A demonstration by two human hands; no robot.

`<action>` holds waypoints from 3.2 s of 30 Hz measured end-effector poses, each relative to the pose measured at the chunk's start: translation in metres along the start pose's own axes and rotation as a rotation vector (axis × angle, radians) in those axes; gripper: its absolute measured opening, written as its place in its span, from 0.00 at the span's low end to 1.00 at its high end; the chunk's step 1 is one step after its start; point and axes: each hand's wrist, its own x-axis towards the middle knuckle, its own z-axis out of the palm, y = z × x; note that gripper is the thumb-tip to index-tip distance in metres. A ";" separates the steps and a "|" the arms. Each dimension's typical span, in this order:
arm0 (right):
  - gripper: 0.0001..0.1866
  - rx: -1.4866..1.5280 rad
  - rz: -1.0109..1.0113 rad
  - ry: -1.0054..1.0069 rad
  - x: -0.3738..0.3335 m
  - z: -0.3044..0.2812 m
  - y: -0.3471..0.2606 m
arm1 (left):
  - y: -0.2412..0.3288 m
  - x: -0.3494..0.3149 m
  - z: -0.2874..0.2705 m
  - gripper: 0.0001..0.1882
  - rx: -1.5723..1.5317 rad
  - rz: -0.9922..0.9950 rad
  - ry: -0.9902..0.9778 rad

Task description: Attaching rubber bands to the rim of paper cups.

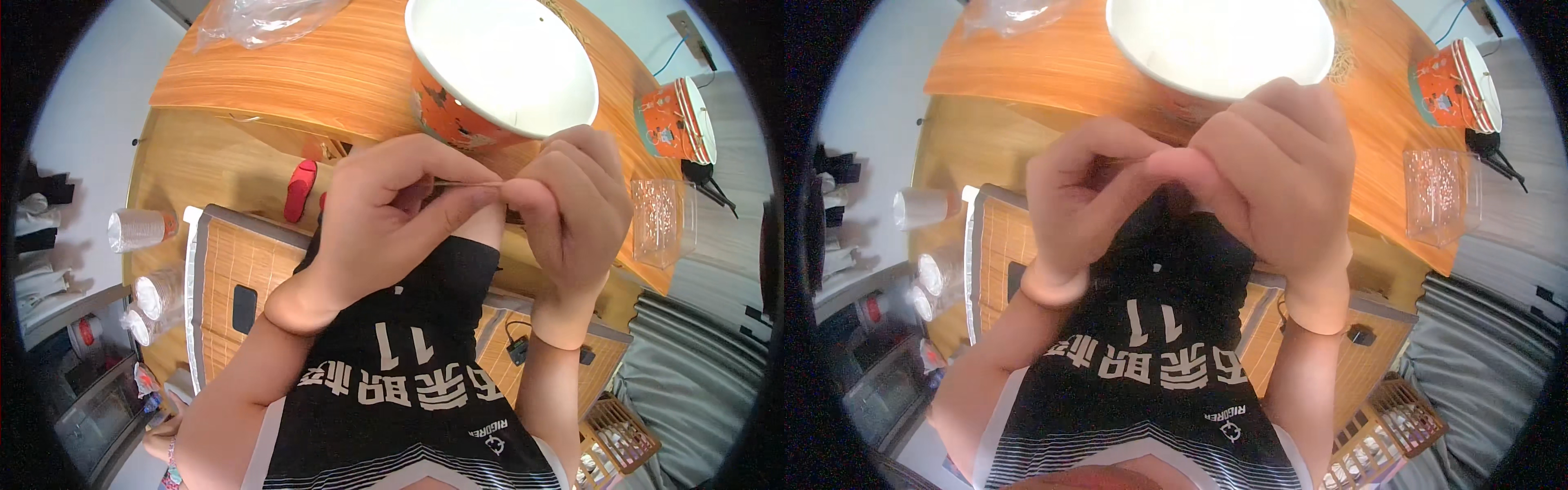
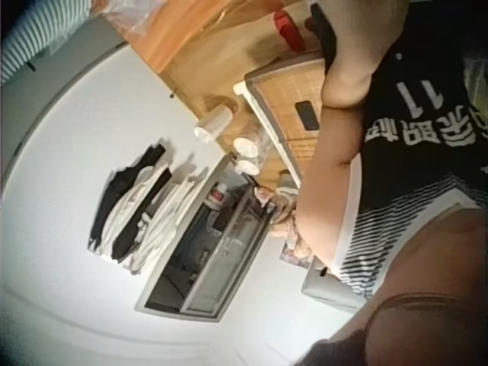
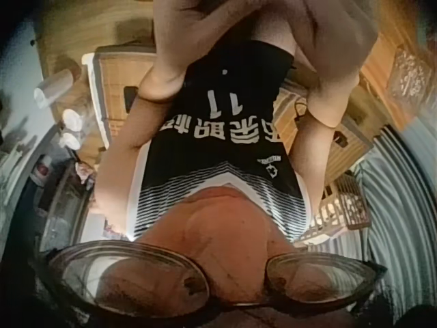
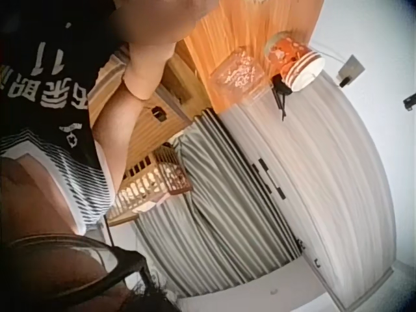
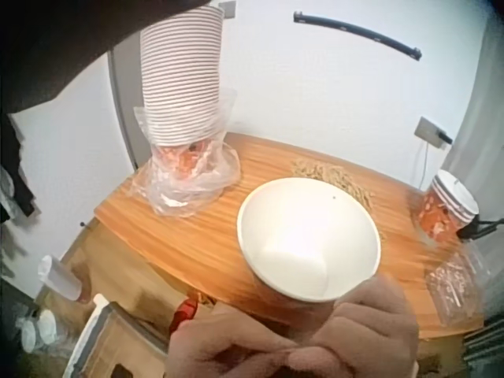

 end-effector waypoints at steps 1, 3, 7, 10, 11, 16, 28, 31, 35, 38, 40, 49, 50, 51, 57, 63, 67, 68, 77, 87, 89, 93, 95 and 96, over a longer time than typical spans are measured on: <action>0.18 0.071 0.026 0.034 -0.001 0.000 0.002 | 0.000 0.000 -0.001 0.06 -0.004 -0.004 0.003; 0.14 0.143 0.049 0.072 -0.002 0.004 0.003 | 0.000 0.000 -0.003 0.06 0.023 0.051 0.038; 0.12 0.199 0.067 0.234 -0.004 0.007 0.001 | 0.004 0.001 -0.005 0.06 0.021 0.000 0.031; 0.12 0.130 -0.086 0.186 -0.002 0.004 0.009 | 0.008 0.003 -0.003 0.05 -0.007 0.037 0.022; 0.12 0.145 -0.201 0.201 -0.003 0.003 0.011 | 0.009 0.003 -0.004 0.05 0.043 0.031 0.003; 0.14 0.083 -0.292 0.144 -0.011 -0.003 0.016 | 0.015 0.005 -0.008 0.06 0.175 0.017 -0.078; 0.04 0.110 -0.107 0.226 -0.042 -0.008 -0.003 | 0.030 -0.007 0.009 0.08 0.316 0.170 -0.038; 0.03 0.207 -0.019 0.302 -0.046 -0.002 -0.011 | 0.029 -0.010 0.011 0.09 0.382 0.298 -0.077; 0.08 0.421 0.187 0.305 -0.051 0.007 -0.018 | 0.024 -0.012 0.015 0.10 0.414 0.505 -0.040; 0.10 0.493 0.323 0.226 -0.054 0.012 -0.017 | 0.022 -0.013 0.013 0.11 0.456 0.525 -0.008; 0.15 0.632 0.341 0.280 -0.052 0.016 -0.014 | 0.023 -0.012 0.009 0.11 0.501 0.507 -0.006; 0.11 0.227 0.014 0.334 -0.041 0.015 0.002 | 0.008 -0.002 0.000 0.07 0.251 0.217 0.012; 0.11 0.217 -0.062 0.311 -0.041 0.014 0.005 | 0.007 -0.002 0.000 0.07 0.222 0.187 -0.003; 0.12 0.209 -0.122 0.297 -0.040 0.014 0.006 | 0.006 -0.001 -0.001 0.07 0.193 0.158 -0.015; 0.06 0.230 -0.022 0.307 -0.040 0.022 0.007 | 0.005 0.002 -0.005 0.07 0.223 0.154 -0.056; 0.13 0.435 0.140 0.251 -0.044 0.025 -0.003 | 0.004 0.002 -0.010 0.08 0.373 0.326 -0.132; 0.28 1.176 -0.169 0.139 -0.033 0.014 -0.020 | -0.001 -0.002 -0.019 0.08 0.303 0.282 -0.041; 0.30 1.577 -0.369 0.088 -0.026 0.021 -0.025 | -0.003 -0.004 -0.020 0.08 0.313 0.244 0.007; 0.29 2.193 -0.682 -0.332 0.004 0.032 -0.077 | -0.007 -0.014 -0.024 0.08 0.221 0.213 0.145; 0.24 2.190 -0.707 -0.520 0.012 0.025 -0.072 | 0.005 -0.015 -0.013 0.09 0.259 0.262 0.109; 0.26 2.090 -0.829 -0.275 0.012 0.027 -0.063 | 0.006 -0.014 -0.014 0.10 0.280 0.277 0.097; 0.38 2.235 -0.607 -0.385 -0.004 0.015 -0.068 | 0.005 -0.013 -0.017 0.10 0.238 0.211 0.100; 0.40 2.522 -0.487 -0.539 -0.013 0.010 -0.075 | 0.003 -0.010 -0.019 0.10 0.265 0.287 0.055; 0.41 2.306 -0.411 -0.321 -0.018 0.004 -0.077 | 0.002 -0.009 -0.018 0.10 0.245 0.300 0.044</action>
